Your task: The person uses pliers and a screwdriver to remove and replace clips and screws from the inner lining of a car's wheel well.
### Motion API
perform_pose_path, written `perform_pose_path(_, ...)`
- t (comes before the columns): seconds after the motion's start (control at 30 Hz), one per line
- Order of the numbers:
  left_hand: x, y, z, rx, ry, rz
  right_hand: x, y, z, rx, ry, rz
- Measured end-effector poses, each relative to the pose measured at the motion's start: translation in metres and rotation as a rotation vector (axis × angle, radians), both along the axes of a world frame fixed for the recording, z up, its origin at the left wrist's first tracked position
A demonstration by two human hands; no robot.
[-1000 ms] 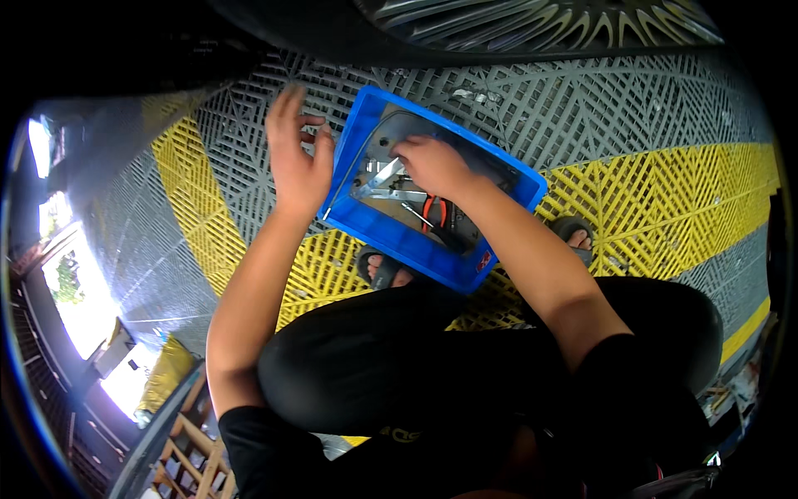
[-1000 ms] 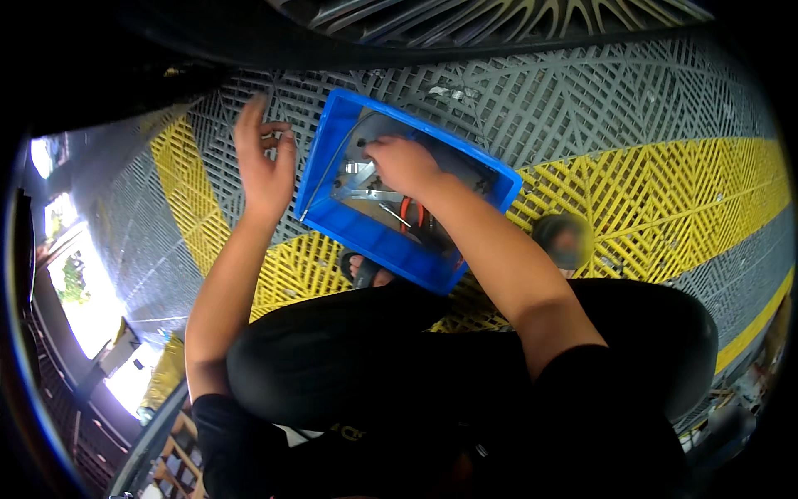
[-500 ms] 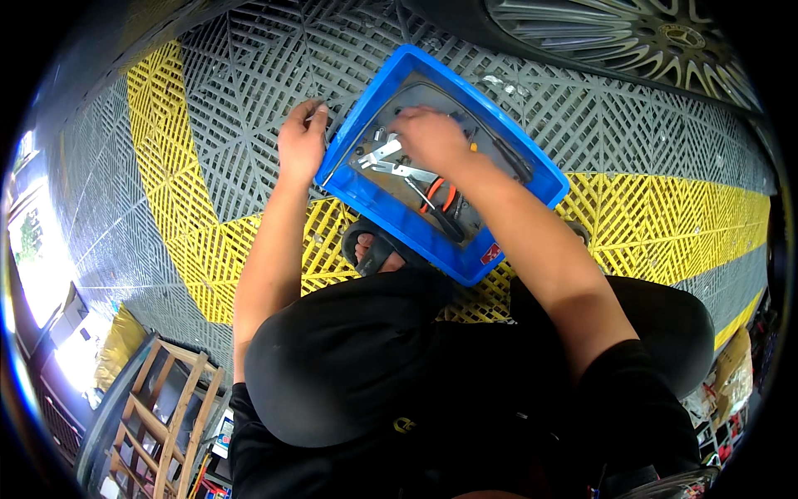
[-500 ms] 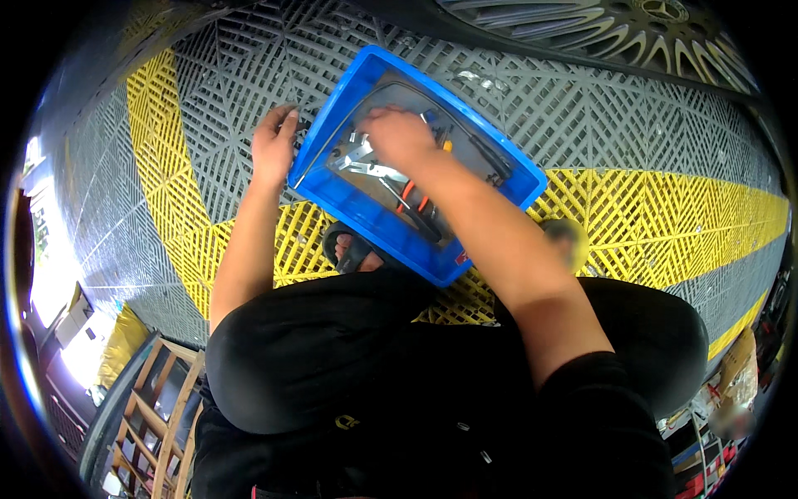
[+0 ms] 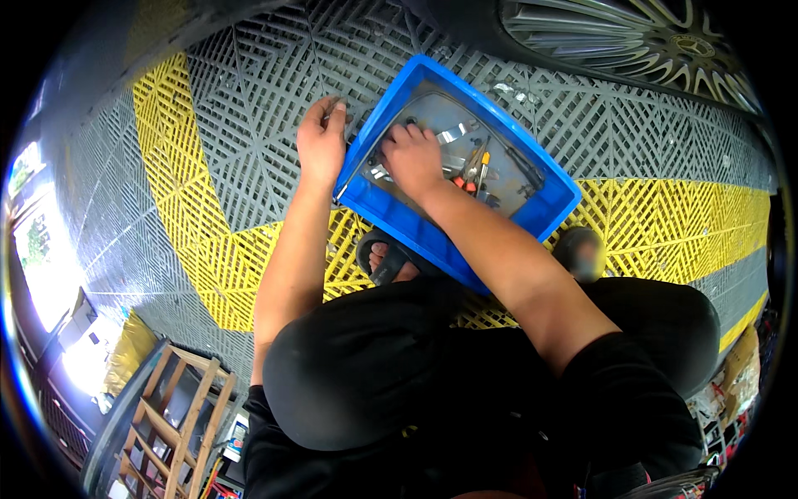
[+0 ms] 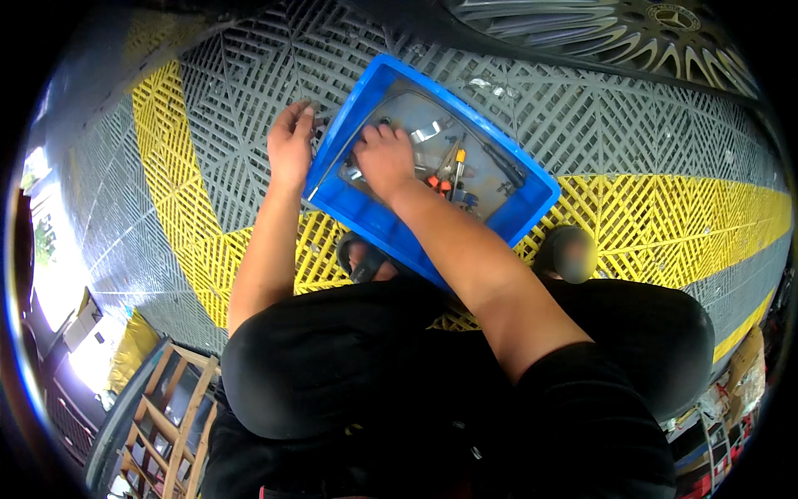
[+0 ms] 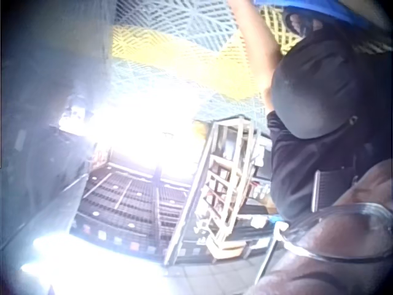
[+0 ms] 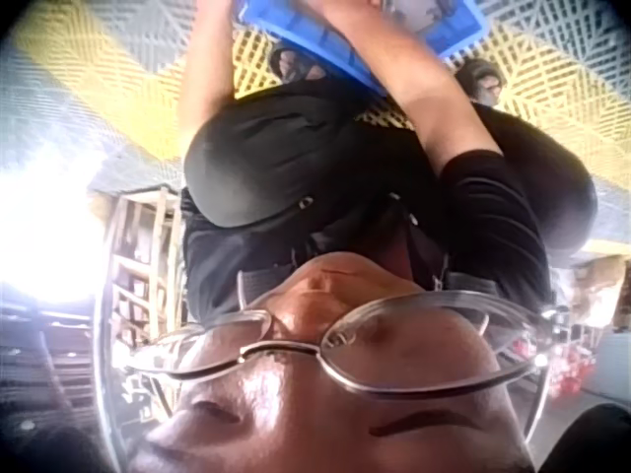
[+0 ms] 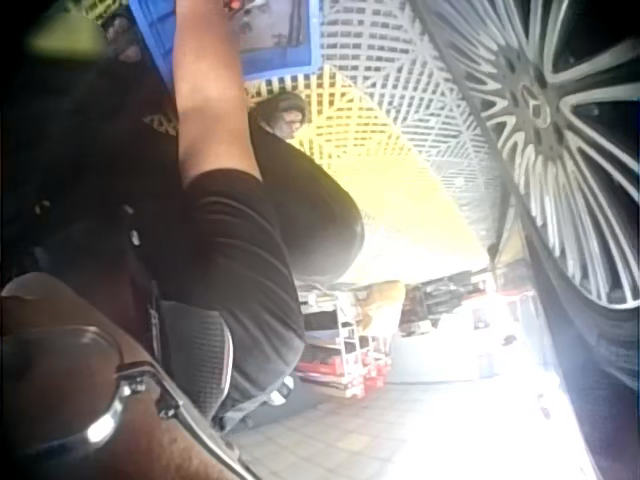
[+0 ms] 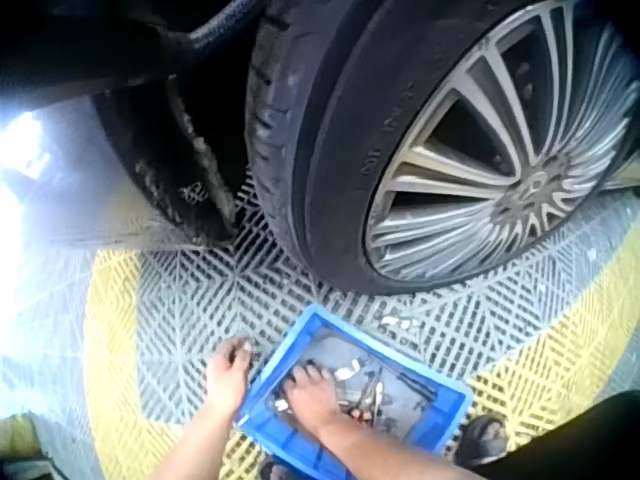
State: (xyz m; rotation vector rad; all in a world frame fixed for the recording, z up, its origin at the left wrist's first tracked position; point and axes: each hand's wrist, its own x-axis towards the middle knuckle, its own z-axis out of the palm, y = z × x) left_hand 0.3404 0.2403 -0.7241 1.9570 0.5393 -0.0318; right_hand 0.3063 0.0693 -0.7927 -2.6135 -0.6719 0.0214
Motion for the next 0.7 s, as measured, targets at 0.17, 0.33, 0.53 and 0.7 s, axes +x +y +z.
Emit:
perform_pose_path(0.17, 0.007, -0.018, 0.036, 0.013, -0.15, -0.022, -0.006, -0.011, 0.0, 0.375, 0.152, -0.151)
perform_pose_path(0.33, 0.023, -0.049, 0.134, 0.057, -0.057, -0.113, 0.01, -0.043, 0.059, 0.765, 0.376, -0.224)
perform_pose_path(0.53, 0.044, -0.075, 0.208, -0.261, -0.129, -0.194, 0.059, -0.034, 0.127, 1.148, 0.314, -0.389)
perform_pose_path(0.7, 0.051, -0.119, 0.245, -0.061, -0.067, -0.202, 0.109, 0.027, 0.157, 1.718, 0.513, -0.47)
